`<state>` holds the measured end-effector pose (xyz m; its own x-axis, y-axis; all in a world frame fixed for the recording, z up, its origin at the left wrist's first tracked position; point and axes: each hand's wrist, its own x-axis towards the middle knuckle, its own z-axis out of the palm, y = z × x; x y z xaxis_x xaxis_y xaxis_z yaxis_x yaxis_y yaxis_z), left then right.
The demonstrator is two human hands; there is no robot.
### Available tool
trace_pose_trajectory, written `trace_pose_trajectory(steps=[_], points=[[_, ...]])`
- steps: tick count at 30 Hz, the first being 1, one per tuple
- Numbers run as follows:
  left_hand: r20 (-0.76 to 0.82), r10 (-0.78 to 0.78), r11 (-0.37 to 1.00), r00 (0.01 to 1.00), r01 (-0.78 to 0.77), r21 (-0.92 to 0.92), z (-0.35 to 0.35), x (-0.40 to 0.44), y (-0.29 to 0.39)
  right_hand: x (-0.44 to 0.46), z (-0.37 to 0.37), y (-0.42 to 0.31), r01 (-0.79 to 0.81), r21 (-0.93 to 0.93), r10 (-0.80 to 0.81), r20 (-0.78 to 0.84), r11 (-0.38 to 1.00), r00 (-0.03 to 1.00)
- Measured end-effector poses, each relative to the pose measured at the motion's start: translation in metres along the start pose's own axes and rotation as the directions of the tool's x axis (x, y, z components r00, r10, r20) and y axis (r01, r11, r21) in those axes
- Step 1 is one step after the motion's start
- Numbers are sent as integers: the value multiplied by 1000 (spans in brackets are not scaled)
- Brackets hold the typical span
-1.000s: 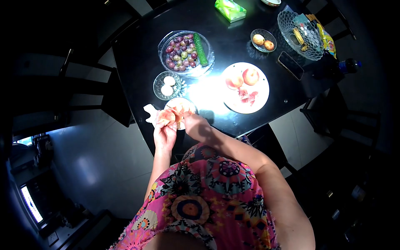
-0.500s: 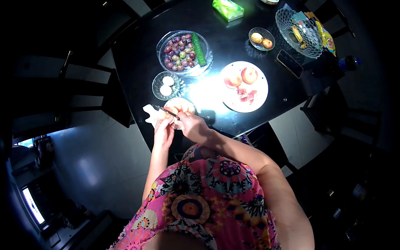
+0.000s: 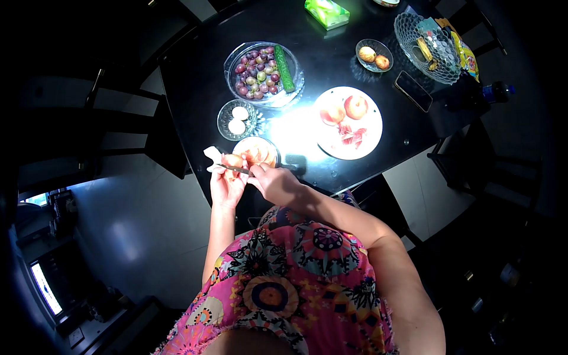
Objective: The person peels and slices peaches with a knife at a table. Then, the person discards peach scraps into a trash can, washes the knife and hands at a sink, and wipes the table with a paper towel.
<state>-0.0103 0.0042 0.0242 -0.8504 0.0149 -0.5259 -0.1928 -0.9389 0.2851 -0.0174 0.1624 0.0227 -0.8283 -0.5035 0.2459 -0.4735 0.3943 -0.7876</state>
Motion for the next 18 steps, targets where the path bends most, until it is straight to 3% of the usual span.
trace_pose_trajectory(steps=[7,10,13,18], points=[[74,-25,999,997,27,-30,-16,8,4,0,-2,-4,24,-64,-21,46,998,999],[110,-62,997,992,55,57,-17,7,4,-1,-2,-3,33,-104,-27,57,994,998],[-80,-20,998,997,25,62,-11,7,1,-2,2,0,37,-156,-31,44,987,999],[-101,17,998,995,-10,63,-15,11,-4,-2,2,-1,51,-293,-36,55,955,998]])
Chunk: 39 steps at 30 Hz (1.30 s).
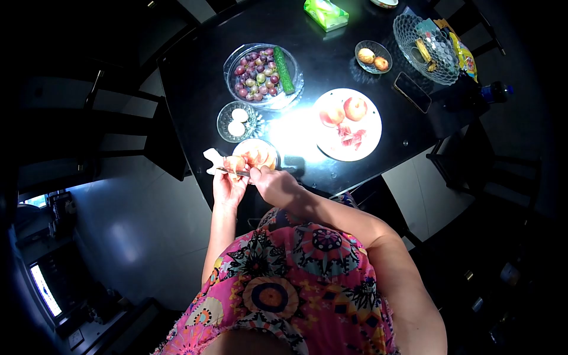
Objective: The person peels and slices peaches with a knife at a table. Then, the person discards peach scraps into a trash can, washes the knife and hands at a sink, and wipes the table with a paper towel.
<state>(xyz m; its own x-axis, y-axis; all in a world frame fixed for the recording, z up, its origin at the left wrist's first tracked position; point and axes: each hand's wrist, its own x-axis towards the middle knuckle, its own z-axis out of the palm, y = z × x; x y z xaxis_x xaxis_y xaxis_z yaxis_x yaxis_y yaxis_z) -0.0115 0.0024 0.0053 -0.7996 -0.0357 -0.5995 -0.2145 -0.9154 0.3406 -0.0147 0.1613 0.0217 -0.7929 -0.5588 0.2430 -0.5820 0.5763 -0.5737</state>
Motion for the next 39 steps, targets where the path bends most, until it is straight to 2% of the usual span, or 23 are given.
trace_pose_trajectory(steps=[4,7,8,11,14,17,20,23,30,34,36,37,39], points=[[17,48,999,999,-48,3,-2,-1,-5,0,6,2,-18,-60,20,40,998,999],[11,102,990,995,-103,92,2,-8,-9,-2,12,5,-37,9,37,35,999,999],[-27,106,983,994,-101,153,4,-12,-9,-2,13,7,-33,10,32,35,999,999],[31,87,981,996,-91,170,-12,-3,-8,-2,15,8,-20,11,20,38,1000,999],[-26,109,978,994,-102,180,-3,-8,-11,-1,15,10,-16,2,16,59,1000,998],[38,111,970,993,-117,214,11,-17,-12,-1,17,12,-9,-28,11,79,1000,997],[-43,93,982,995,-85,168,4,-12,-15,-2,20,14,2,-104,3,57,995,998],[20,81,969,997,-83,232,-13,-2,-18,-3,25,15,-18,-153,30,80,988,996],[-31,67,972,997,-59,226,-5,-5,-21,-2,27,16,-39,-178,56,89,983,994],[24,31,976,999,-36,214,-10,-2,-23,-2,30,19,-55,-225,90,145,973,985],[40,59,975,997,-66,214,-8,-6,-22,0,31,28,-260,-21,259,205,965,944],[37,40,987,999,-45,155,-4,-9,-20,1,31,30,-360,76,332,249,930,910],[34,5,999,999,-6,33,4,-14,-14,3,25,26,-419,142,373,266,897,889]])
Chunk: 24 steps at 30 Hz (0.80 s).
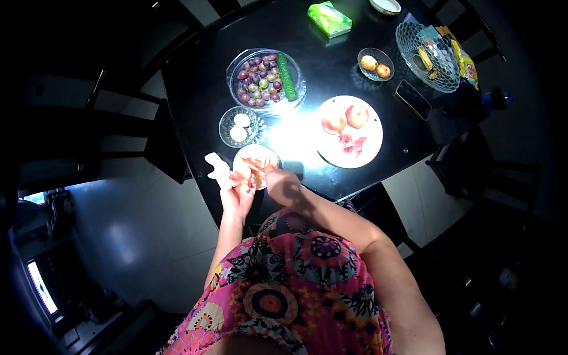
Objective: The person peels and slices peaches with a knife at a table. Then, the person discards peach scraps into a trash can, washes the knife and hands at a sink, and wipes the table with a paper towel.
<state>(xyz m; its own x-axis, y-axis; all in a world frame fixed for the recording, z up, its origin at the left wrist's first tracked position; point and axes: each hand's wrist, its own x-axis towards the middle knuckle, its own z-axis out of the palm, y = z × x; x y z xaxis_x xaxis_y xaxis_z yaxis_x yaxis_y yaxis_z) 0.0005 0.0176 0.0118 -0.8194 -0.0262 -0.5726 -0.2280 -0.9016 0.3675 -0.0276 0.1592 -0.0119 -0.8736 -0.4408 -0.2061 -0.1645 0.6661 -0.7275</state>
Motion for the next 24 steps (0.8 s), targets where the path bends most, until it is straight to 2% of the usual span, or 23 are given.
trace_pose_trajectory(steps=[4,7,8,10,13,16,19,24], points=[[-93,8,999,996,-11,-35,1,5,4,-6,-17,-18,9,83,-7,-25,997,1000],[-216,-28,997,976,13,-70,-1,9,6,-13,-15,-16,103,86,-101,-20,991,995],[-269,-36,995,962,11,-95,0,9,6,-14,-14,-15,173,52,-170,-67,983,983],[-223,-78,981,972,35,-191,-5,11,7,-17,-11,-13,305,-25,-305,-154,952,940],[-188,-132,941,973,64,-332,-8,17,7,-20,-16,-19,301,-57,-305,-98,952,947],[-188,-151,946,970,87,-312,7,11,10,-21,-17,-20,284,-73,-286,-19,956,958],[-171,-145,956,975,93,-278,3,13,10,-22,-16,-20,274,-136,-282,-42,952,958],[-170,-9,998,985,-1,-59,-8,19,5,-21,-16,-23,284,-180,-299,-59,942,953]])
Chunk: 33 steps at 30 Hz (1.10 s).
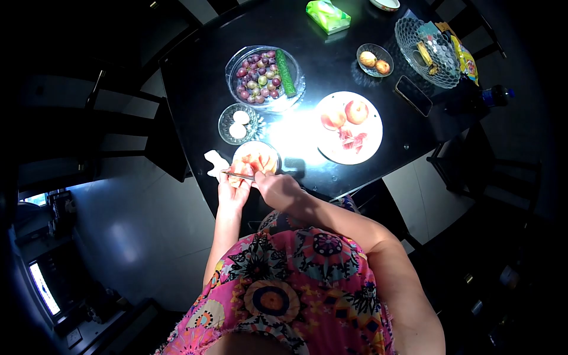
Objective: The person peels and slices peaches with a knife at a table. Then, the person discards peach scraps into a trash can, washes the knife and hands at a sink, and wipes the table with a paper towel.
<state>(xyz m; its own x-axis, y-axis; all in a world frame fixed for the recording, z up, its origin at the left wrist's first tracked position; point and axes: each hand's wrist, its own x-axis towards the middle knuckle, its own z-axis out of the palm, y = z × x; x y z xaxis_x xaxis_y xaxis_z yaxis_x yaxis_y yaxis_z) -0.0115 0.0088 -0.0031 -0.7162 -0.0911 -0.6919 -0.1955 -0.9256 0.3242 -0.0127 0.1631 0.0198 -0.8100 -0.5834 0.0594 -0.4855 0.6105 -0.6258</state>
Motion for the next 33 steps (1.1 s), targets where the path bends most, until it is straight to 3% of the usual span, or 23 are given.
trace_pose_trajectory(steps=[10,13,16,22,25,31,33], points=[[-90,37,998,995,-32,59,8,-2,-2,2,-2,-4,-25,-113,24,-8,993,1000],[-83,26,990,996,-14,143,2,0,-6,5,14,7,11,-121,-23,-103,993,994],[-54,-33,988,998,40,149,1,-3,-6,5,20,13,15,-72,-22,-92,997,995],[-31,8,974,999,-1,227,3,-12,-3,5,20,17,3,-26,-5,-48,1000,999],[-30,19,976,999,-12,217,3,-11,-4,5,20,18,106,-154,-125,-114,982,986],[-88,3,991,996,9,136,1,-13,-2,8,32,29,-22,-220,6,-74,975,997],[9,-29,996,1000,29,88,4,-18,1,9,32,35,-49,-1,49,-71,999,996]])
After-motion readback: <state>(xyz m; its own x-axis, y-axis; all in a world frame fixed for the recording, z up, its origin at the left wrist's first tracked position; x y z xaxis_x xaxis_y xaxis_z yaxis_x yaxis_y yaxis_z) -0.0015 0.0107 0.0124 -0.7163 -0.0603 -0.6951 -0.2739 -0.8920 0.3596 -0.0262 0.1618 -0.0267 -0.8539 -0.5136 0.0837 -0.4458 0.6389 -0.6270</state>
